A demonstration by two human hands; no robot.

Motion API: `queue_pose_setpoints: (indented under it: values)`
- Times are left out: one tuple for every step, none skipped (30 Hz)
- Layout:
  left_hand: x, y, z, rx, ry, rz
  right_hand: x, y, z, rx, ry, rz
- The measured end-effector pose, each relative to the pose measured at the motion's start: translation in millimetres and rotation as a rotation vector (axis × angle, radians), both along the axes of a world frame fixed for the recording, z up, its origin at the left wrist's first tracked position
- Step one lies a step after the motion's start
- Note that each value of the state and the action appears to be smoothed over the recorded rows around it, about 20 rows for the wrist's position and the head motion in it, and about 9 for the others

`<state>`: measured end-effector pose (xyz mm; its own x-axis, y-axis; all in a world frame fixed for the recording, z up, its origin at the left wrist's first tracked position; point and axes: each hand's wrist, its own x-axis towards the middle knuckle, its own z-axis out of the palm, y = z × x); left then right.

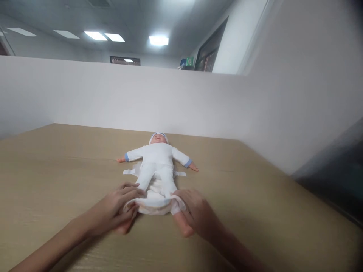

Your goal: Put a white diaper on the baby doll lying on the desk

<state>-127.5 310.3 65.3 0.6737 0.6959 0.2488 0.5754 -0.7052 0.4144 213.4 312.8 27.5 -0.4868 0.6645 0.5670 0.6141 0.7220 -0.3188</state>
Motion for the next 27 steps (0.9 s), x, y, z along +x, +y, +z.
queue_pose_setpoints:
  values:
    - [0,5,0.1,-0.014,-0.034,0.046,-2,4,-1,-0.029,0.052,-0.042]
    - [1,10,-0.5,-0.026,-0.070,0.091,-4,8,-2,-0.062,0.107,-0.081]
    - [1,17,-1.5,-0.032,-0.106,0.124,-6,12,-2,-0.099,0.159,-0.109]
    - [2,24,-2.8,-0.036,-0.139,0.140,-8,16,-2,-0.137,0.204,-0.124]
    - [3,32,-4.2,-0.036,-0.173,0.141,-10,20,-2,-0.175,0.240,-0.127]
    - [4,41,-5.6,-0.034,-0.207,0.131,-12,24,0,-0.210,0.261,-0.123]
    - [6,49,-6.9,-0.037,-0.239,0.118,-13,28,2,-0.229,0.272,-0.118]
    - [8,57,-8.0,-0.043,-0.272,0.109,-15,33,6,-0.221,0.276,-0.114]
    - [11,65,-9.1,-0.051,-0.306,0.105,-16,38,9,-0.189,0.271,-0.107]
    - [13,71,-10.0,-0.059,-0.345,0.107,-17,43,13,-0.139,0.264,-0.096]
    - [16,78,-11.0,-0.068,-0.386,0.114,-18,48,17,-0.084,0.255,-0.083]
    - [18,83,-12.0,-0.083,-0.429,0.125,-19,54,21,-0.033,0.248,-0.074]
    - [20,88,-13.2,-0.107,-0.472,0.144,-19,60,24,0.002,0.243,-0.072]
    - [23,93,-14.4,-0.143,-0.513,0.175,-19,67,26,0.015,0.244,-0.080]
    - [25,98,-15.7,-0.189,-0.550,0.218,-19,74,27,0.009,0.252,-0.097]
    - [27,104,-17.0,-0.242,-0.582,0.269,-19,82,28,-0.014,0.265,-0.116]
    - [29,110,-18.1,-0.298,-0.610,0.320,-19,90,27,-0.059,0.285,-0.134]
    - [31,116,-19.1,-0.352,-0.636,0.363,-19,98,26,-0.128,0.325,-0.151]
    - [32,124,-19.9,-0.402,-0.663,0.395,-19,106,25,-0.210,0.378,-0.167]
    - [33,131,-20.5,-0.455,-0.700,0.415,-19,114,24,-0.293,0.436,-0.179]
    - [34,139,-21.0,-0.511,-0.742,0.425,-19,122,23,-0.366,0.493,-0.187]
    - [36,147,-21.5,-0.564,-0.782,0.430,-20,130,21,-0.421,0.544,-0.191]
    - [37,154,-21.9,-0.618,-0.823,0.432,-21,137,19,-0.460,0.585,-0.188]
    - [39,160,-22.4,-0.678,-0.873,0.432,-22,145,16,-0.488,0.614,-0.177]
    - [41,165,-22.8,-0.740,-0.924,0.427,-23,151,13,-0.516,0.639,-0.163]
    - [43,168,-23.2,-0.795,-0.973,0.416,-25,158,9,-0.556,0.670,-0.147]
    - [46,170,-23.5,-0.843,-1.019,0.407,-26,164,4,-0.604,0.705,-0.131]
